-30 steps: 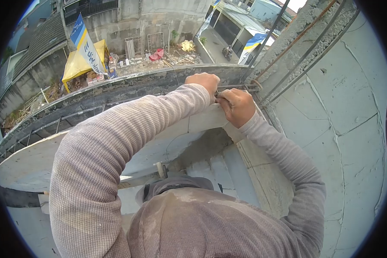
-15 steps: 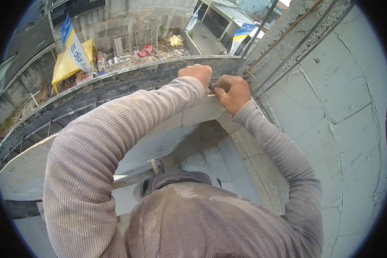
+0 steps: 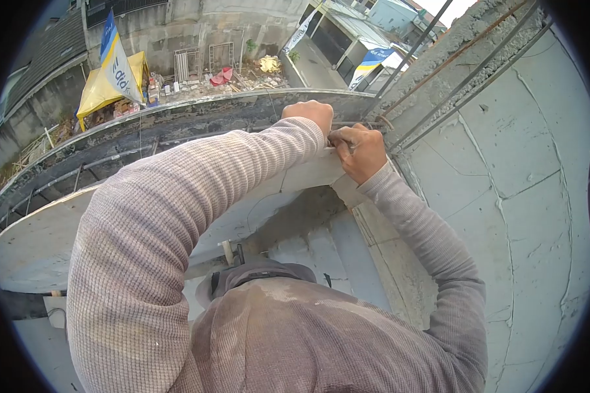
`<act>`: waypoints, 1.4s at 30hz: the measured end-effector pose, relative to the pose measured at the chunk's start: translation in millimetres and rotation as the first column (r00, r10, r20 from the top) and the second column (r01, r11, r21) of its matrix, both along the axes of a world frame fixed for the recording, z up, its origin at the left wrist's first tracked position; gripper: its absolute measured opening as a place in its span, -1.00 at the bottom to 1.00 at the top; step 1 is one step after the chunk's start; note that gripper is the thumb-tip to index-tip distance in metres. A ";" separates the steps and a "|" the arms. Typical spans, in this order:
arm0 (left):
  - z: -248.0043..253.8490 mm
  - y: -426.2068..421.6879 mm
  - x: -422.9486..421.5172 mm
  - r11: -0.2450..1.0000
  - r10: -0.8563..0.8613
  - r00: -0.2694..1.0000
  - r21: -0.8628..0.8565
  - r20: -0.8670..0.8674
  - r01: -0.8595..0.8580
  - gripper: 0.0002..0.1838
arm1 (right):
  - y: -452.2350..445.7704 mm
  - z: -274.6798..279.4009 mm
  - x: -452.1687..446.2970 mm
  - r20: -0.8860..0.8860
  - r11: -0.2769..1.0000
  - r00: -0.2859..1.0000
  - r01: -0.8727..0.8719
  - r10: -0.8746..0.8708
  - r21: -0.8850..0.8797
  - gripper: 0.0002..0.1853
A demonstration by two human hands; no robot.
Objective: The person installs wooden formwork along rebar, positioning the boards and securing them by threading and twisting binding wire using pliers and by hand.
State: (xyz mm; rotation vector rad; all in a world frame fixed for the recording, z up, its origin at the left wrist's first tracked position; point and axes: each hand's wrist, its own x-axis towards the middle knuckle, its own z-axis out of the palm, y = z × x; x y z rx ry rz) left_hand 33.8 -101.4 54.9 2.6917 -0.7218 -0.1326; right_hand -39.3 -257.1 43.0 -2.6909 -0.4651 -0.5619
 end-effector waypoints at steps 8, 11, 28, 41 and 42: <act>-6.9 -0.2 4.6 0.999 -0.026 0.999 -0.024 0.020 0.027 -0.59 | -14.6 30.4 21.3 -0.203 0.816 0.940 -0.339 0.273 -0.468 -0.69; -5.6 -0.8 6.6 0.999 -0.015 1.000 -0.031 -0.006 0.015 -0.63 | -22.6 31.2 35.2 -0.170 0.666 0.888 -0.436 0.426 -0.605 -0.79; -9.6 -0.2 9.1 0.998 -0.041 0.999 -0.041 0.019 0.041 -0.66 | 17.4 9.4 18.8 0.007 0.897 0.993 0.108 -0.116 -0.430 -0.81; -10.1 0.8 9.0 0.996 -0.055 0.999 -0.075 0.001 0.054 -0.65 | 19.1 21.5 21.0 -0.198 0.975 0.955 0.205 -0.219 -0.089 -0.83; -10.2 1.1 9.6 0.996 -0.047 0.999 -0.080 0.001 0.047 -0.65 | 14.8 22.4 16.9 -0.197 0.976 0.957 0.198 -0.213 -0.094 -0.83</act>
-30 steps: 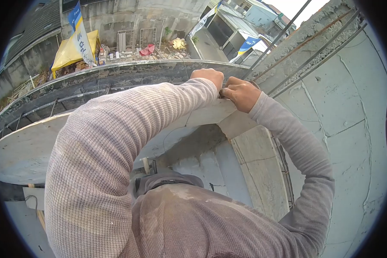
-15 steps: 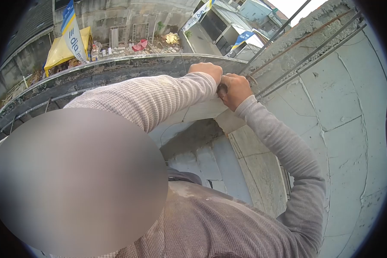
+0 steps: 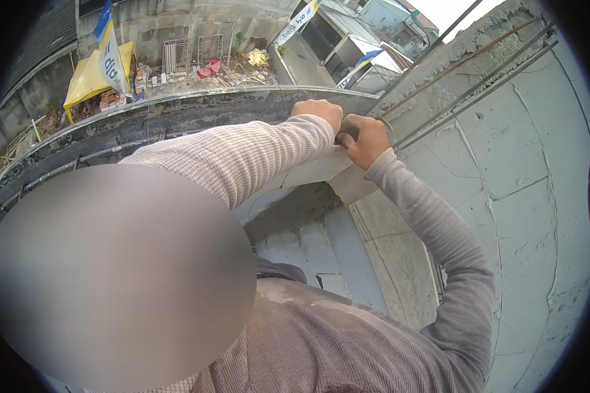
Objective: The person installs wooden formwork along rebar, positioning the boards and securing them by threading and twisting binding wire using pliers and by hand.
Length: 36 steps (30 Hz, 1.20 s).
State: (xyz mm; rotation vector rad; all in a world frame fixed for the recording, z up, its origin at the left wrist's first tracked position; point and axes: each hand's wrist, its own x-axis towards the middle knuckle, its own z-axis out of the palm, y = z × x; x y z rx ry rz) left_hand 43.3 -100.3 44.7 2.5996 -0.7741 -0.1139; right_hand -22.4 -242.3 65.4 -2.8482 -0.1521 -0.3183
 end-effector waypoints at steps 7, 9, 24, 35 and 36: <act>1.9 -0.3 -0.2 0.999 -0.031 0.999 0.023 -0.009 0.031 -0.66 | -25.5 4.9 -4.2 0.037 0.840 0.893 -0.406 0.448 -0.360 -0.71; 1.9 0.2 0.1 0.999 -0.022 1.000 0.045 -0.002 0.022 -0.62 | -30.4 14.0 1.5 -0.111 0.700 0.862 -0.471 0.495 -0.538 -0.69; 1.0 -2.7 1.0 0.995 -0.029 0.999 0.091 0.019 0.027 -0.57 | -25.8 33.5 24.9 -0.307 0.236 0.674 -0.588 0.672 -0.773 -0.91; -2.1 -4.9 0.4 0.997 0.001 0.997 0.077 0.079 -0.007 -0.69 | 17.4 4.9 1.9 -0.085 0.838 0.996 -0.036 -0.012 -0.545 -0.69; -1.6 -5.6 0.5 0.997 -0.002 0.997 0.077 0.080 -0.004 -0.69 | 22.0 7.1 1.5 -0.133 0.886 0.963 0.154 -0.233 -0.437 -0.66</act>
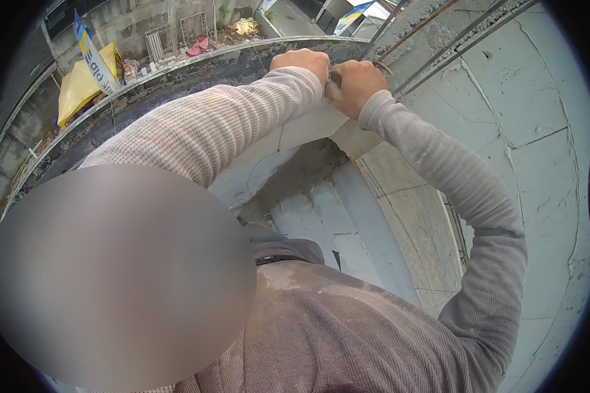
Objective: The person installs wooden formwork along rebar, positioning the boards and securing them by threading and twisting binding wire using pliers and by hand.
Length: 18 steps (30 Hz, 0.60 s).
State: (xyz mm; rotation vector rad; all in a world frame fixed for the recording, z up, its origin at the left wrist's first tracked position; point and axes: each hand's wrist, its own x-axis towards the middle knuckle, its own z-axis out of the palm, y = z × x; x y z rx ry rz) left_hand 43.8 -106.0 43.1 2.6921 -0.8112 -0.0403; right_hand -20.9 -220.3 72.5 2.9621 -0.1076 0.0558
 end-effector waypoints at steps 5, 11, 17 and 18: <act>-0.9 -1.8 -0.5 0.999 0.027 1.000 0.034 0.004 -0.027 -0.65 | -22.9 -24.2 36.0 0.035 0.925 0.980 0.171 -0.194 0.338 -0.63; -6.0 -6.0 5.0 0.999 0.018 1.000 0.044 0.006 -0.019 -0.59 | -5.9 20.8 -22.0 0.239 0.944 0.971 -0.059 -0.021 0.323 -0.60; -10.0 -7.5 4.8 0.996 0.021 1.000 0.081 0.017 -0.022 -0.60 | 32.6 -207.5 -127.2 -0.430 0.611 0.780 0.079 0.454 0.787 -0.78; -8.1 -7.9 5.6 0.996 0.014 0.999 0.093 0.028 -0.017 -0.60 | 32.4 -280.4 -119.5 -0.531 0.686 0.759 0.156 0.377 0.710 -0.78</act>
